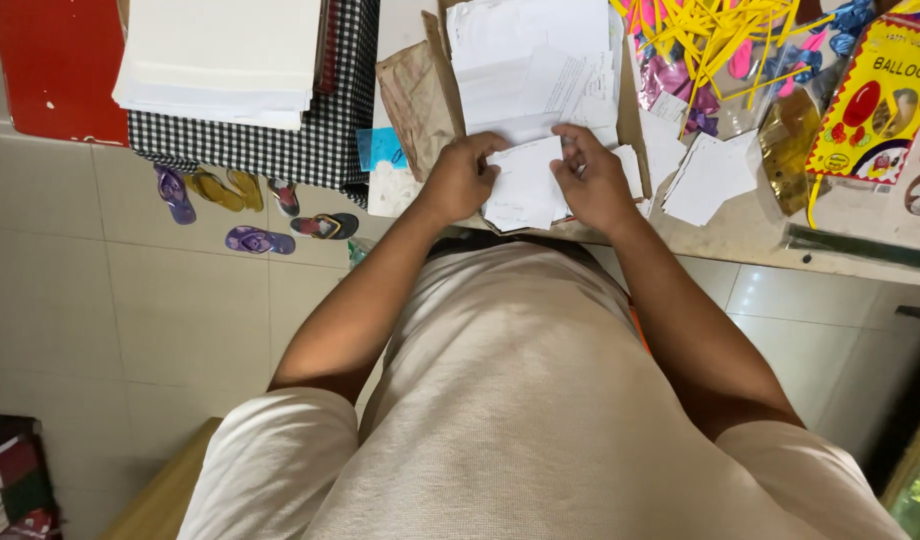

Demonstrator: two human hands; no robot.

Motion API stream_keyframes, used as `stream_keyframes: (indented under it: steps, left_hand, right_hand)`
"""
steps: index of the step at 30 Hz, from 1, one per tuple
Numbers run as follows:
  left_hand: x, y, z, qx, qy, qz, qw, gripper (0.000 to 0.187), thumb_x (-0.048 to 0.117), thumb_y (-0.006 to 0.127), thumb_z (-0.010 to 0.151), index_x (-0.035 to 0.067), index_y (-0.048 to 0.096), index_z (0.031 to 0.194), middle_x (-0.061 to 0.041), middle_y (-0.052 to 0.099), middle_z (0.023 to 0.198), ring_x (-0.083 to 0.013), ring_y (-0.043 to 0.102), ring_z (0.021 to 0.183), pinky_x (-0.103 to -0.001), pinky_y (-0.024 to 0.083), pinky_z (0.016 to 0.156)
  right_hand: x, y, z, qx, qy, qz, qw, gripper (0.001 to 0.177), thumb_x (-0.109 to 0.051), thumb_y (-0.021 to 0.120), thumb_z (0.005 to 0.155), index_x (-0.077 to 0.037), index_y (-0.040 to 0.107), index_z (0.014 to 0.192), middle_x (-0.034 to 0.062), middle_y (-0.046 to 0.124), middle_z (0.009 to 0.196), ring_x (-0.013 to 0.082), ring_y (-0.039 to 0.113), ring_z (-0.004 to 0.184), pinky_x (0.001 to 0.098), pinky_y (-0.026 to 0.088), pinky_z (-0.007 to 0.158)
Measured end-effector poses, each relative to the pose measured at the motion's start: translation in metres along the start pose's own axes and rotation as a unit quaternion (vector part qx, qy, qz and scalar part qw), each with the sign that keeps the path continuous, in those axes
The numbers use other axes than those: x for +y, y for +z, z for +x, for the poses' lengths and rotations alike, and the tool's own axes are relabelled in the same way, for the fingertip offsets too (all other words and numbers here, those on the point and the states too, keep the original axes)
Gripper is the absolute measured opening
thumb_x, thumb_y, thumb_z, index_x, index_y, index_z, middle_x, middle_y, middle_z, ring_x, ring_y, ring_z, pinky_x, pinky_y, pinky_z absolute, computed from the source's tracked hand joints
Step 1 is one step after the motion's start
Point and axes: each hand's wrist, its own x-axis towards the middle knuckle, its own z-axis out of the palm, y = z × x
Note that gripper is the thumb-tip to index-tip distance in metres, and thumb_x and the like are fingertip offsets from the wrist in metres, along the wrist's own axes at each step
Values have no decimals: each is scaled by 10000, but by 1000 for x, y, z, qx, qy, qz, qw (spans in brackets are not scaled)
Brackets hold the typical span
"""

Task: The person is seen organizing papers and cards in a small box on a desk.

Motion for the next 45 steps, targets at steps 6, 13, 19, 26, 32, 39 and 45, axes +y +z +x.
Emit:
stream_keyframes:
  steps: [6,13,19,26,32,39,45]
  left_hand:
    - [-16,15,-8,-7,102,115,988,338,-94,639,759,29,746,1055,-193,706,1123,-388,622,1117,-430,479,1010]
    - [21,12,-20,-40,67,220,972,366,105,757,806,47,702,1163,-197,614,1321,-361,503,1304,-455,377,1121]
    - [45,17,-23,-134,20,275,952,867,343,905,659,69,546,1400,-189,544,1396,-346,438,1364,-489,293,1145]
    - [40,23,-22,-89,20,316,944,846,367,925,608,54,621,1333,-187,552,1362,-357,447,1326,-461,321,1119]
    - [21,25,-19,-58,17,310,949,557,278,840,759,68,686,1251,-158,610,1314,-330,500,1296,-468,331,1102]
    - [-2,19,-9,-15,32,244,969,262,56,690,839,124,782,1074,-76,761,1099,-295,673,1093,-436,449,1034]
    - [-3,14,-2,-41,14,250,967,290,20,661,827,167,803,1033,-64,767,1065,-292,685,1054,-434,436,1026]
  right_hand:
    - [16,-5,-1,-75,-117,-137,981,350,-59,730,910,-74,678,1256,103,657,1074,262,618,980,374,530,816]
    - [-12,-12,-1,-91,-205,-272,936,578,-206,769,758,-62,682,1311,128,643,1311,339,528,1221,493,386,1038]
    - [-5,-29,-5,-134,-205,-244,938,472,-293,816,774,-95,689,1183,99,639,1259,318,511,1250,462,369,1059]
    - [-4,-45,-12,-141,-216,-202,945,603,-320,861,734,-107,660,1261,95,618,1313,327,504,1266,479,371,1064]
    - [-5,-39,-10,-175,-252,-232,923,833,-378,897,667,-80,571,1373,153,533,1423,362,460,1322,500,338,1102]
    - [2,-34,3,-215,-246,-229,917,828,-302,855,730,-101,531,1466,116,544,1496,315,478,1371,474,313,1172]
    - [-2,-30,8,-215,-248,-271,905,868,-256,856,690,-60,521,1467,146,571,1437,332,497,1331,475,315,1137]
